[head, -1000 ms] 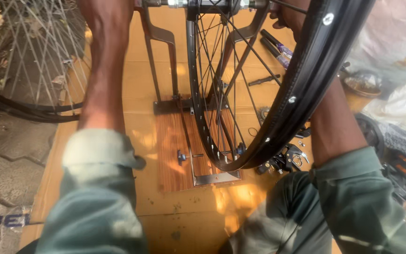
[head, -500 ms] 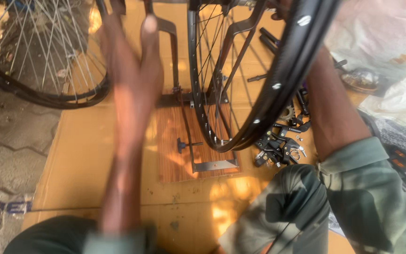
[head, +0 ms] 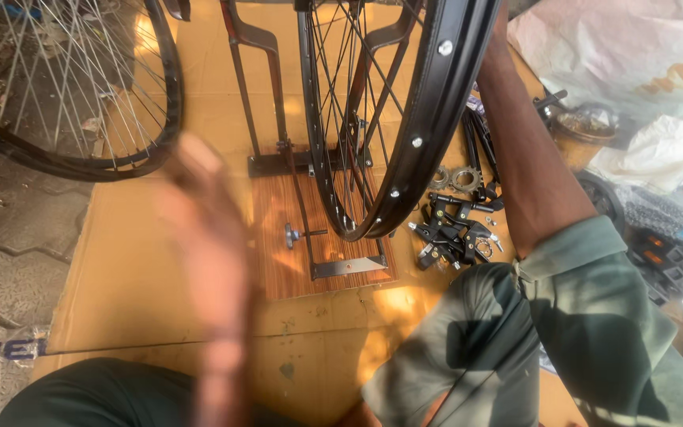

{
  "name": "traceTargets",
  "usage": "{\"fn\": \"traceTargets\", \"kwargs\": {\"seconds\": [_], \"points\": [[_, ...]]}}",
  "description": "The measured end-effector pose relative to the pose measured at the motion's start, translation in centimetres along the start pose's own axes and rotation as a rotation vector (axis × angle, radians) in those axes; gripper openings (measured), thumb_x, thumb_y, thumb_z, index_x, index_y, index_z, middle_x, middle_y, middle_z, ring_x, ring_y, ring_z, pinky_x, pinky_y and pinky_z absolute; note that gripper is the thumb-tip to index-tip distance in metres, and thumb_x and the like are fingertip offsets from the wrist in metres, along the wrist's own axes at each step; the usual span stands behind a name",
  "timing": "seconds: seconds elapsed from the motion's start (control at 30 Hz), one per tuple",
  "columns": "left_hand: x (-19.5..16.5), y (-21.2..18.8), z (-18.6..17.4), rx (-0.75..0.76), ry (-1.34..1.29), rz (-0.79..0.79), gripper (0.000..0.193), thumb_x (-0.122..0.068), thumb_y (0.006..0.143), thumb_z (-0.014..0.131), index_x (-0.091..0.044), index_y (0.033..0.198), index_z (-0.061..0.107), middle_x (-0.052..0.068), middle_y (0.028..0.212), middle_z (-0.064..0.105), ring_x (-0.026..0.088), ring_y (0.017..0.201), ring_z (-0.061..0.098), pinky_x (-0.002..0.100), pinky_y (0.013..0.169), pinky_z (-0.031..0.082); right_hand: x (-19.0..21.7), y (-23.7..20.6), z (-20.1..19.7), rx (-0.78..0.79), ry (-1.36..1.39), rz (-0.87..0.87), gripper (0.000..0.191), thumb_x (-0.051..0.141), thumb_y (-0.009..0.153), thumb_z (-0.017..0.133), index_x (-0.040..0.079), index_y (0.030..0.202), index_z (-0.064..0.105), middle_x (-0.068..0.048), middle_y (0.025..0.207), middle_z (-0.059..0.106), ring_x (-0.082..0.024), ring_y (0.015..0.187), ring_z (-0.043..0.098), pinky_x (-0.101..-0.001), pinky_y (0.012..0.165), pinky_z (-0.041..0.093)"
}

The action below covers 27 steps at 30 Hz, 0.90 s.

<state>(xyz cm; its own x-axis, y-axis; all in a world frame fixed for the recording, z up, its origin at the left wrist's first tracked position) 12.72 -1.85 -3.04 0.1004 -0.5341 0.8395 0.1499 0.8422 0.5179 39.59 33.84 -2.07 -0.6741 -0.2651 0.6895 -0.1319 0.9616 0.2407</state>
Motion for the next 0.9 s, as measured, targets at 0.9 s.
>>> {"fn": "traceTargets", "kwargs": {"seconds": [0.9], "points": [[-6.3,-5.1,-7.2,-1.136,2.295,1.322,0.045,-0.023,0.101,0.061,-0.002,0.136,0.043,0.02,0.13,0.054,0.03,0.11,0.058,0.046,0.093,0.051,3.2,-1.6,-0.3,-0.031,0.039,-0.012,0.034,0.038,0.11,0.055,0.005,0.113,0.059,-0.007,0.101,0.065,-0.014,0.084,0.068,-0.0291,0.069,0.062]]}}
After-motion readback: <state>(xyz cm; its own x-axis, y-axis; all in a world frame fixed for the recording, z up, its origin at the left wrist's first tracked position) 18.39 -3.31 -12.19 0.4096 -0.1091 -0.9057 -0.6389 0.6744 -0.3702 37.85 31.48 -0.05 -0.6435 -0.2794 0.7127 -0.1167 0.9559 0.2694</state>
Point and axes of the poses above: each hand's wrist, its own y-axis towards the middle knuckle, its own z-axis out of the palm, x = y × z, the point moved 5 cm from there along y, towards the middle knuckle
